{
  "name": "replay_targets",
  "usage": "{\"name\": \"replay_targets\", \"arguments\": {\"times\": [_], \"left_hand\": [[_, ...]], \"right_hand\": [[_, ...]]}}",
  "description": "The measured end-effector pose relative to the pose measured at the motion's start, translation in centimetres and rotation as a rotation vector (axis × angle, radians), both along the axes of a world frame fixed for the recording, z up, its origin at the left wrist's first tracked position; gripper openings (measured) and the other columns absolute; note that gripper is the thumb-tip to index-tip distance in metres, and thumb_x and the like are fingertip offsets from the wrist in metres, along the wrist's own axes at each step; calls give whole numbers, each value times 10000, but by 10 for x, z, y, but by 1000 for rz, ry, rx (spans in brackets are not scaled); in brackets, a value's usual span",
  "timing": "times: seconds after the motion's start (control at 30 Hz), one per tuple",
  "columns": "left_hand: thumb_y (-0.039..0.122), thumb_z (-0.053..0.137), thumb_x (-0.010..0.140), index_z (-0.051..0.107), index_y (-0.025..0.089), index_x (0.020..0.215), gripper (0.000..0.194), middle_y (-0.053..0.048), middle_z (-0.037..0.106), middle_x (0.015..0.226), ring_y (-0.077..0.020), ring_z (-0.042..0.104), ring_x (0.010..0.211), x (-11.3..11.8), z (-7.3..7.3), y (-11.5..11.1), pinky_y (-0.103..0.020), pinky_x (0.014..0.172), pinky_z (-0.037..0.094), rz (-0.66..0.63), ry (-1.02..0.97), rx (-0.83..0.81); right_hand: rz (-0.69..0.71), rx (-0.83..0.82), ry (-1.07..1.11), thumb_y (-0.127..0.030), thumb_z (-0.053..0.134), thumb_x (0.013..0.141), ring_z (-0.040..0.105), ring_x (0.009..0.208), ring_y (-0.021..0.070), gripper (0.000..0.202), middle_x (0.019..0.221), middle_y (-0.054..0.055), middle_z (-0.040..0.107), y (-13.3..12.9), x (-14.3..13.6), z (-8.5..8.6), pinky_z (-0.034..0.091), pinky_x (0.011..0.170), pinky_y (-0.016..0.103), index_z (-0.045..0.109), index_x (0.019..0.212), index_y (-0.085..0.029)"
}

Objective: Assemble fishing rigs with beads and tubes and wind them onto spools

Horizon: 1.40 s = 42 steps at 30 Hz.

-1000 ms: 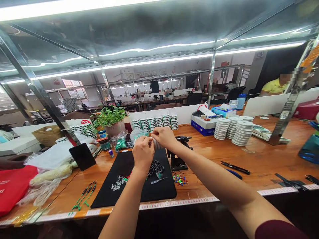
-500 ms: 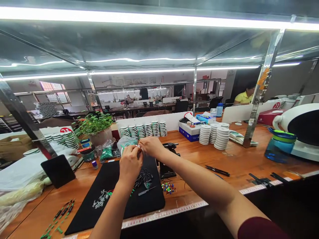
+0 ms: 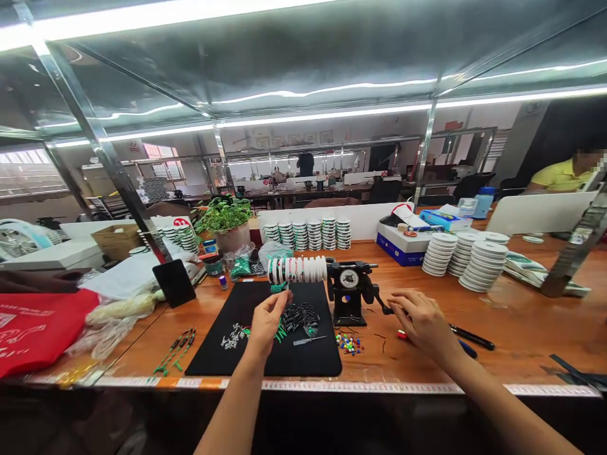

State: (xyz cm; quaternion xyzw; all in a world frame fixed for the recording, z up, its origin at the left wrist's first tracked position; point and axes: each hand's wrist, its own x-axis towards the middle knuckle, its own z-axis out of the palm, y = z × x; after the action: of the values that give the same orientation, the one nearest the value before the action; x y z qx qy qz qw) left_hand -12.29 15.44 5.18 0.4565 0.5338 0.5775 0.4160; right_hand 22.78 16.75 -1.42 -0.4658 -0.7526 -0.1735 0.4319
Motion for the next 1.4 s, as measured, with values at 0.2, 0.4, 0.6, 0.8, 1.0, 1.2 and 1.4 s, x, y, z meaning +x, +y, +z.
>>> {"name": "replay_targets", "arguments": {"times": [0.2,0.4,0.6,0.8,1.0,1.2,1.4], "left_hand": [[406,869,598,724,190,966,451,-62,684,1144,-196,665,1005,43,-8,0,-324,917,522,-122,-538,-3],[107,583,899,686,181,1020,176,-18,689,1114,-120,688,795,63,-5,-11,-244,701,587,22,-925,-73],[152,481,962,627,164,1053,173,-10,676,968,-38,579,580,68,2,-22,-152,529,523,12,-1051,-103],[352,638,883,540,121,820,258,56,293,552,-38,267,421,60,-8,-48,-148,348,144,-308,-1297,-109],[272,852,645,320,115,580,558,57,236,539,-22,172,428,58,-43,-100,-162,373,77,-227,-1295,-304],[331,911,519,238,129,564,704,74,181,515,-3,102,411,57,-74,-125,-142,348,68,-146,-1227,-430],[355,925,474,249,139,586,718,80,179,516,-6,109,419,59,-74,-127,-141,350,75,-59,-1208,-440]], "right_hand": [[101,-124,-262,-364,264,1076,572,887,207,427,975,61,650,9,16,-29,331,767,334,639,1004,-173],[103,-137,-283,-400,313,1064,556,893,220,354,1001,73,626,8,21,-32,334,777,332,575,1109,-165],[94,-138,-325,-326,359,1049,555,886,232,263,963,73,613,10,22,-33,330,768,338,563,1075,-162],[-52,-220,-405,-233,502,953,575,806,243,122,867,71,603,8,14,-23,329,708,338,605,946,-167],[-173,-466,-418,-191,521,924,622,721,227,118,808,61,637,13,-2,-19,321,608,312,637,921,-170],[-304,-529,-391,-314,532,942,646,736,251,190,772,63,664,8,6,14,245,553,300,621,852,-172],[-474,-568,-398,-315,296,1031,661,881,313,461,923,168,687,50,2,74,342,619,326,697,930,-111]]}}
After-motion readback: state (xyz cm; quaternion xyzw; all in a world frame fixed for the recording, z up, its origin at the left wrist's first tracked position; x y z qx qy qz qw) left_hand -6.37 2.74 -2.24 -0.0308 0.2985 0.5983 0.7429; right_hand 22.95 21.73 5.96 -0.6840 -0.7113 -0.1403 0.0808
